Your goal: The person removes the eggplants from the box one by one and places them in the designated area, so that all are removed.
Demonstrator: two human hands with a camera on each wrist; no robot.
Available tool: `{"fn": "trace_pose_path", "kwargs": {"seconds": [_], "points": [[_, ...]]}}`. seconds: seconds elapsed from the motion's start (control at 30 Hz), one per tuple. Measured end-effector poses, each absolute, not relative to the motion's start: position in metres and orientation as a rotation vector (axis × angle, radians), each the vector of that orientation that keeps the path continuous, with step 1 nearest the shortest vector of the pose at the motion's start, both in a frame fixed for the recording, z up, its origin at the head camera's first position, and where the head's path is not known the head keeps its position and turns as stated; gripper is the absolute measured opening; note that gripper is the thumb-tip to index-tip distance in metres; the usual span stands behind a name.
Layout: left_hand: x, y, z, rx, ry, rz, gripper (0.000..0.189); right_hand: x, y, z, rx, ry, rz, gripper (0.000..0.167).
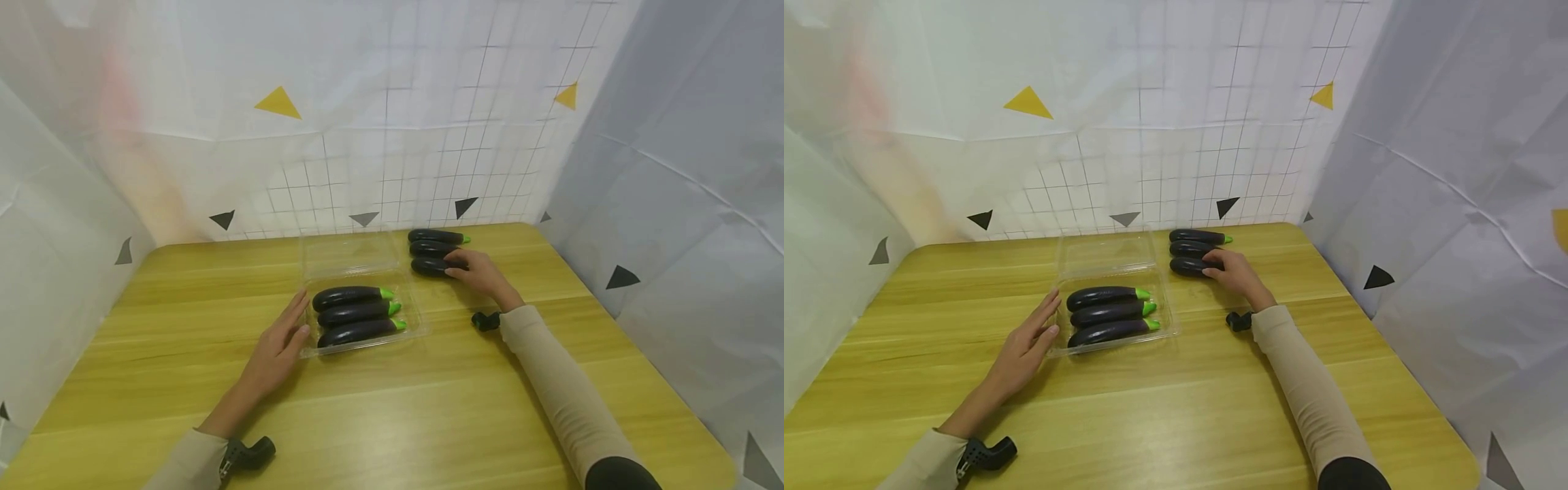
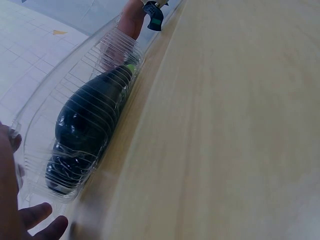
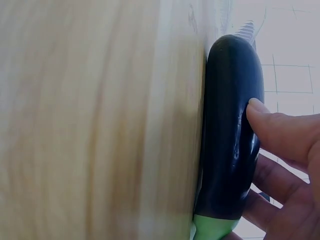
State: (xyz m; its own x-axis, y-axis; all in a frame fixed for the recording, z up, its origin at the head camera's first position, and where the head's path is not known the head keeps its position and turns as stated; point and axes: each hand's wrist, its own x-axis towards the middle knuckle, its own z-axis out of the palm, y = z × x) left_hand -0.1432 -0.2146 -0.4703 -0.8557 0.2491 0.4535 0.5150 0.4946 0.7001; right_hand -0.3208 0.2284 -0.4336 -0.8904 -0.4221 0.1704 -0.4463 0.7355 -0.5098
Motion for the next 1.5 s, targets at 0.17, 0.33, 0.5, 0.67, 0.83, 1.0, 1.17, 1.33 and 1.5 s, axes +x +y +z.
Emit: {"fn": "trace_pose_path", "kwargs": {"seconds": [0.17, 0.33, 0.5, 0.67, 0.83, 1.0, 1.17, 1.33, 1.5], "points": [[-0.1429, -0.2147, -0.4695, -0.634, -2.463, -1.290, 0.054, -0.3211, 0.2293, -0.4346, 0.707, -2.885, 0.881, 0.036], [-0.1431, -0.2147, -0.4703, -0.641, -2.462, -1.300, 0.054, -0.3220, 0.2302, -0.4364, 0.656, -2.880, 0.894, 0.037], [-0.1431, -0.2147, -0.4703, -0.654, -2.447, -1.324, 0.054, -0.3218, 0.2308, -0.4362, 0.589, -2.871, 0.884, 0.036], [-0.1429, -0.2147, -0.4687, -0.650, -2.451, -1.319, 0.054, -0.3225, 0.2314, -0.4351, 0.565, -2.866, 0.866, 0.035], [-0.1424, -0.2146, -0.4676, -0.653, -2.455, -1.323, 0.053, -0.3225, 0.2321, -0.4351, 0.562, -2.866, 0.866, 0.035], [-0.1431, -0.2148, -0.4684, -0.649, -2.460, -1.317, 0.053, -0.3228, 0.2334, -0.4367, 0.554, -2.862, 0.868, 0.035], [-0.1434, -0.2147, -0.4688, -0.653, -2.458, -1.317, 0.054, -0.3232, 0.2346, -0.4373, 0.552, -2.864, 0.845, 0.036], [-0.1443, -0.2147, -0.4694, -0.655, -2.455, -1.321, 0.053, -0.3246, 0.2350, -0.4387, 0.537, -2.874, 0.833, 0.037], [-0.1441, -0.2146, -0.4694, -0.648, -2.459, -1.327, 0.053, -0.3278, 0.2355, -0.4417, 0.568, -2.884, 0.801, 0.038]]}}
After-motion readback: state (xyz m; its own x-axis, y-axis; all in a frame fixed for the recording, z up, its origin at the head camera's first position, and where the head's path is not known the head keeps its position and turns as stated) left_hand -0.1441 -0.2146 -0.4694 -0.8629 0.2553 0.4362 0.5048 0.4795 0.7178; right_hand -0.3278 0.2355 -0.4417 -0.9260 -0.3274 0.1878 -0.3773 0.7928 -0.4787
